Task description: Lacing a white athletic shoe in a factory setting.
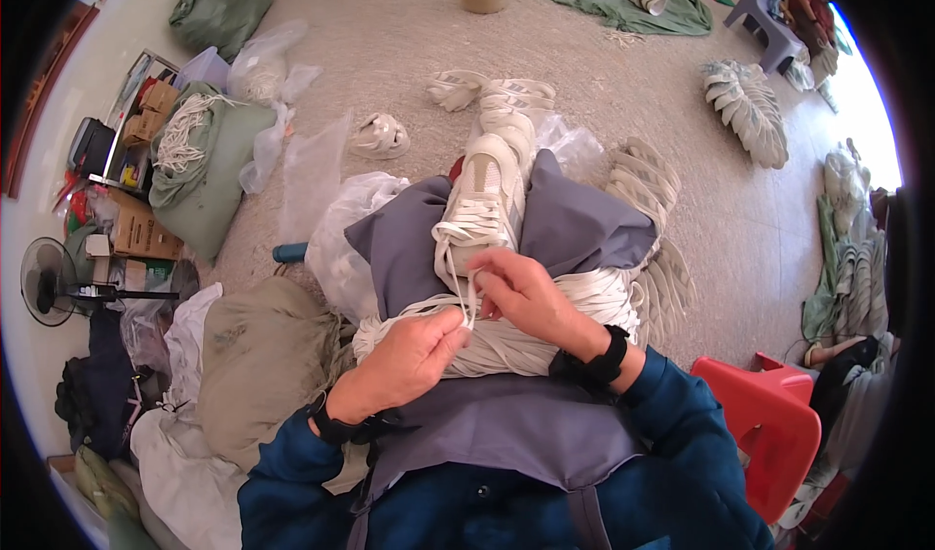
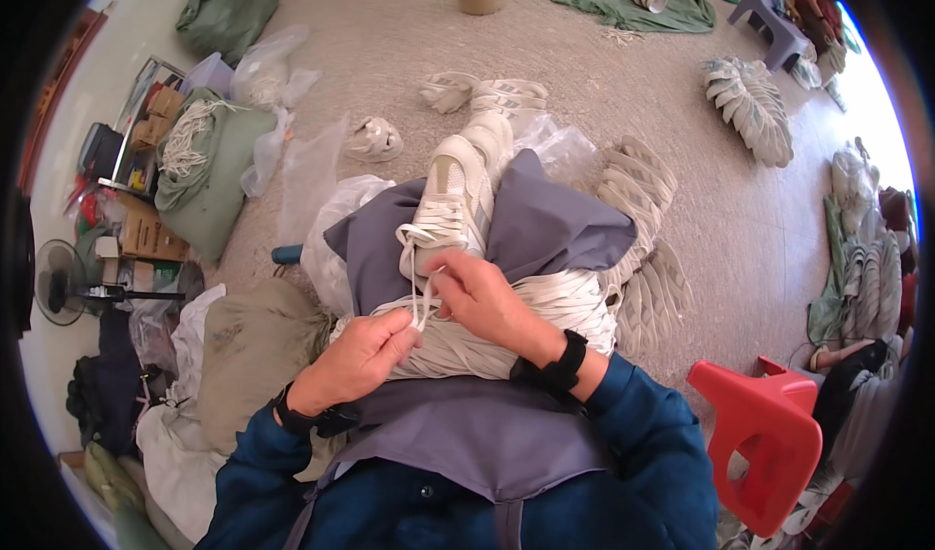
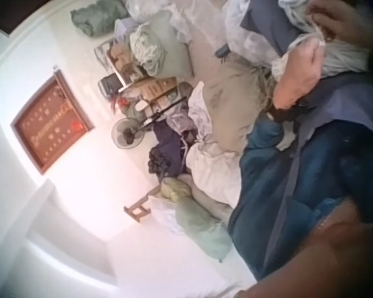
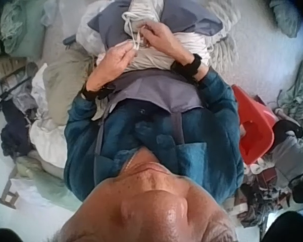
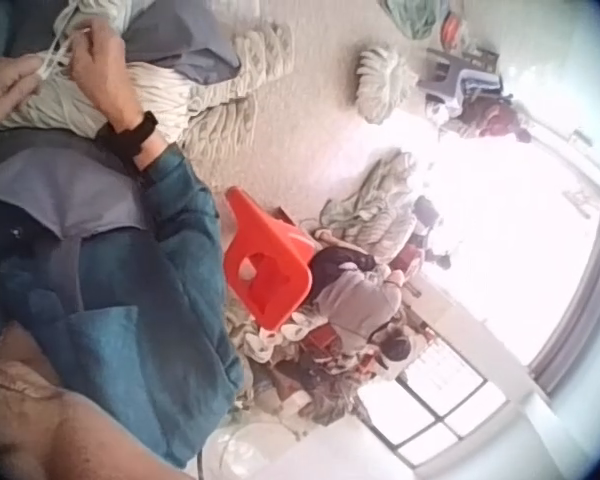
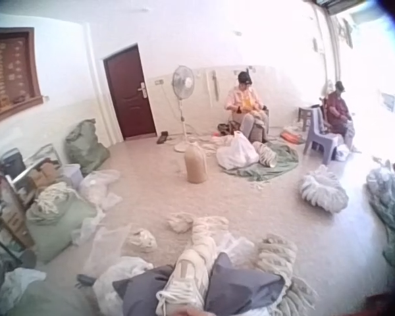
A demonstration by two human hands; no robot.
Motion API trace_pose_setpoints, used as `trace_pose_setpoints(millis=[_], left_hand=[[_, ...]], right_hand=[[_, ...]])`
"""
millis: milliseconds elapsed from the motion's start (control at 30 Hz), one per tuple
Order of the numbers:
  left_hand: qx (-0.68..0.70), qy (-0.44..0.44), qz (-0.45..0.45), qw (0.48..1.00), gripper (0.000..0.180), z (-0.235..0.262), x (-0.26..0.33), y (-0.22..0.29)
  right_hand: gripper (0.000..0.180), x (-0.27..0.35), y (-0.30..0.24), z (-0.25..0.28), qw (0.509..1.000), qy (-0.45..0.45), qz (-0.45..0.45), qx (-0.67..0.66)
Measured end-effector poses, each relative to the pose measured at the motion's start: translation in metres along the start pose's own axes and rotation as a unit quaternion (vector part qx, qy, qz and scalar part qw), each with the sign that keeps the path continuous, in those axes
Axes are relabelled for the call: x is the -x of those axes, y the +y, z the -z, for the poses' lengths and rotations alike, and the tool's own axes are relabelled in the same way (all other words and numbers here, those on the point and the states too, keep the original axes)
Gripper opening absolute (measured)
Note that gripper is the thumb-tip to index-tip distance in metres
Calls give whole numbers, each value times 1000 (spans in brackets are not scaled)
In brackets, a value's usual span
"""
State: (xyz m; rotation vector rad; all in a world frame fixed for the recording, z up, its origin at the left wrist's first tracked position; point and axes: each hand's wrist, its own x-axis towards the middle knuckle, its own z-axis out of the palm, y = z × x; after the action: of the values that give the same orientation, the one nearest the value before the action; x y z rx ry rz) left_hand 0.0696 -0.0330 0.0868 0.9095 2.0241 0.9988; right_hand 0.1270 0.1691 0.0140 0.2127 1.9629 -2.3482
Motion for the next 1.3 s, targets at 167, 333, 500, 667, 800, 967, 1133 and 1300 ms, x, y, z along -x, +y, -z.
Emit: trace_pose_setpoints(millis=[167,333,500,667,800,967,1133,1300], left_hand=[[41,18,-31,999,20,1,5,2],[53,-28,-45,997,20,-5,5,0],[-3,-77,-56,995,20,4,9,-8],[89,31,87,992,19,64,20,-37],[-118,170,39,978,24,77,10,-38],[-163,171,-153,960,25,25,-42,-45],[-301,194,-181,916,15,12,-67,-60],[-308,194,-198,910,8,14,-68,-59]], right_hand=[[19,1,13,8,991,-31,-119,52],[30,-6,-1,-15,948,9,-234,-217],[30,-19,3,-18,901,-38,-230,-366],[23,-12,10,-2,963,-16,-204,-176],[21,-1,4,-4,979,-4,-194,-67],[21,3,10,-19,989,-45,-133,-44],[20,15,4,-14,992,-41,-117,23],[21,27,-8,5,988,-26,-145,36]])
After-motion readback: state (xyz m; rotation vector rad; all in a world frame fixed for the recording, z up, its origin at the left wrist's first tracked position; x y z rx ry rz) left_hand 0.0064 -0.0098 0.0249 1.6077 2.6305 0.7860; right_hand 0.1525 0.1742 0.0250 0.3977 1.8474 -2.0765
